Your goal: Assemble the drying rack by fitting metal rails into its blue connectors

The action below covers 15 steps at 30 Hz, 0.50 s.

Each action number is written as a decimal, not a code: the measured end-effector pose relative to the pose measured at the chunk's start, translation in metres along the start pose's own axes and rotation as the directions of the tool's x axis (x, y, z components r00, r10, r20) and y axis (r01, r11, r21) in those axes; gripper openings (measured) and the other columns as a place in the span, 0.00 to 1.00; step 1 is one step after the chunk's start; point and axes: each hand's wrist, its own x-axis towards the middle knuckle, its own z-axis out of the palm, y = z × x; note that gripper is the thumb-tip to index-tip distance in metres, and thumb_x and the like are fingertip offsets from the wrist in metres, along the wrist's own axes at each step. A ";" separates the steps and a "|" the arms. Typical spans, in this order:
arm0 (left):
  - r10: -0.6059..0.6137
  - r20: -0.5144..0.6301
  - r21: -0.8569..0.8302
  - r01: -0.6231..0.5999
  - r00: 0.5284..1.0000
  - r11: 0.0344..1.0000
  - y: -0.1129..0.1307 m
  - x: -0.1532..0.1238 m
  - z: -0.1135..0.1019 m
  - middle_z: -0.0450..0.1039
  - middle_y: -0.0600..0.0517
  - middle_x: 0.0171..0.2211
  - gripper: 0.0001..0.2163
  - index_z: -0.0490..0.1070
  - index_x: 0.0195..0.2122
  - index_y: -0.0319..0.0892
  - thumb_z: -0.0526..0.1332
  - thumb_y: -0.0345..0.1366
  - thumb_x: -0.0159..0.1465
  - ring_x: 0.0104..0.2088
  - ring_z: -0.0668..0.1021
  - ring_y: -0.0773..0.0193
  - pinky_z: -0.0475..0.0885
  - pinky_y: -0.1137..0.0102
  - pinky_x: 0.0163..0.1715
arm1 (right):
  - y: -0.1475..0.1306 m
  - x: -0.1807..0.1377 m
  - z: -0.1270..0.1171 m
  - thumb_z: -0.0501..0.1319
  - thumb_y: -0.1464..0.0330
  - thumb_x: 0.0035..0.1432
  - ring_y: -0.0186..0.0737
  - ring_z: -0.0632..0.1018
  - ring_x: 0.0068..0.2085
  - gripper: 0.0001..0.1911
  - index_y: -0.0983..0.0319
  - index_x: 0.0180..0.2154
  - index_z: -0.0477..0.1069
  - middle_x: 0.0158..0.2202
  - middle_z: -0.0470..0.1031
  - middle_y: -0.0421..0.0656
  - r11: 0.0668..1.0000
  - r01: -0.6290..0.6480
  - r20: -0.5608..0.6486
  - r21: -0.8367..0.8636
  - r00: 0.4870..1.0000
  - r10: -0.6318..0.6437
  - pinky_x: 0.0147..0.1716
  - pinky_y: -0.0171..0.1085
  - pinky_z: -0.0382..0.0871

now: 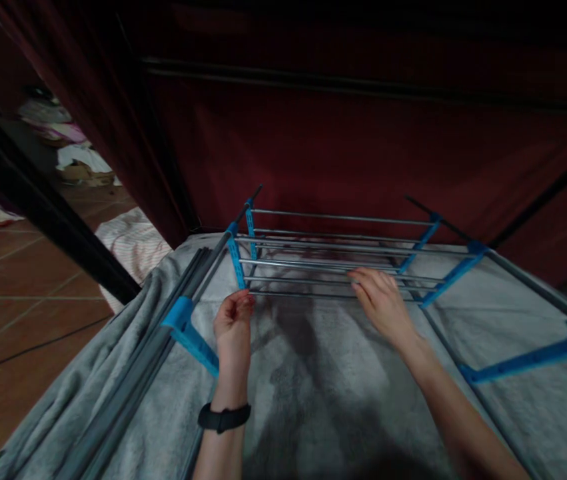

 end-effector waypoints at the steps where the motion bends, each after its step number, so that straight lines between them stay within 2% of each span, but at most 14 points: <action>1: 0.013 0.012 0.026 -0.013 1.000 1.000 -0.001 -0.001 0.001 0.78 0.51 0.30 0.13 0.77 0.37 0.41 0.69 0.41 0.53 0.33 0.78 0.63 0.72 0.69 0.35 | 0.010 -0.022 -0.001 0.50 0.62 0.71 0.51 0.75 0.55 0.18 0.57 0.53 0.74 0.54 0.77 0.49 0.998 -0.067 -0.011 0.019 0.998 0.067 0.55 0.51 0.67; 3: 0.046 0.046 0.094 -0.051 0.998 0.994 -0.005 -0.003 0.006 0.78 0.51 0.31 0.13 0.77 0.37 0.42 0.68 0.43 0.54 0.34 0.79 0.61 0.73 0.68 0.38 | 0.035 -0.065 -0.004 0.52 0.61 0.69 0.51 0.77 0.53 0.17 0.56 0.49 0.76 0.51 0.78 0.49 0.973 -0.210 -0.045 0.094 0.976 0.215 0.54 0.52 0.69; 5: 0.091 0.101 0.170 -0.107 0.991 0.980 -0.010 -0.008 0.012 0.78 0.50 0.32 0.13 0.78 0.38 0.43 0.67 0.45 0.56 0.35 0.79 0.60 0.73 0.66 0.41 | 0.063 -0.101 -0.005 0.53 0.61 0.67 0.52 0.78 0.51 0.16 0.56 0.47 0.76 0.47 0.79 0.49 0.913 -0.370 -0.108 0.173 0.914 0.391 0.53 0.53 0.71; 7: 0.140 0.156 0.222 -0.172 0.978 0.960 -0.015 -0.015 0.019 0.79 0.50 0.32 0.12 0.78 0.37 0.44 0.66 0.46 0.57 0.36 0.79 0.59 0.73 0.66 0.41 | 0.091 -0.128 -0.004 0.54 0.60 0.64 0.54 0.79 0.49 0.17 0.58 0.46 0.76 0.47 0.79 0.51 0.811 -0.542 -0.174 0.221 0.796 0.579 0.51 0.55 0.72; 9: 0.190 0.217 0.270 -0.245 0.958 0.931 -0.020 -0.024 0.027 0.79 0.50 0.32 0.11 0.78 0.36 0.45 0.65 0.46 0.59 0.35 0.79 0.57 0.73 0.65 0.41 | 0.115 -0.142 0.001 0.53 0.58 0.62 0.54 0.80 0.46 0.19 0.60 0.46 0.76 0.46 0.79 0.53 0.693 -0.649 -0.216 0.314 0.662 0.718 0.49 0.56 0.73; 10: 0.218 0.252 0.298 -0.290 0.943 0.910 -0.022 -0.029 0.031 0.79 0.50 0.32 0.10 0.79 0.36 0.46 0.64 0.46 0.60 0.36 0.79 0.57 0.73 0.65 0.41 | 0.125 -0.144 0.005 0.54 0.58 0.61 0.53 0.80 0.45 0.19 0.60 0.46 0.76 0.44 0.80 0.53 0.651 -0.667 -0.197 0.362 0.627 0.753 0.47 0.55 0.74; 12: 0.284 0.338 0.347 -0.399 0.897 0.849 -0.028 -0.039 0.036 0.80 0.49 0.35 0.09 0.79 0.37 0.47 0.63 0.44 0.62 0.37 0.80 0.56 0.73 0.65 0.42 | 0.142 -0.143 0.012 0.55 0.58 0.59 0.52 0.80 0.47 0.21 0.61 0.49 0.74 0.46 0.79 0.54 0.619 -0.664 -0.204 0.419 0.595 0.777 0.48 0.53 0.75; 15: 0.365 0.494 0.369 -0.570 0.789 0.734 -0.038 -0.052 0.037 0.81 0.49 0.38 0.09 0.80 0.40 0.50 0.61 0.42 0.64 0.40 0.81 0.55 0.73 0.64 0.44 | 0.160 -0.137 0.018 0.56 0.58 0.58 0.52 0.78 0.51 0.24 0.61 0.54 0.71 0.53 0.76 0.55 0.638 -0.656 -0.276 0.404 0.577 0.768 0.49 0.52 0.75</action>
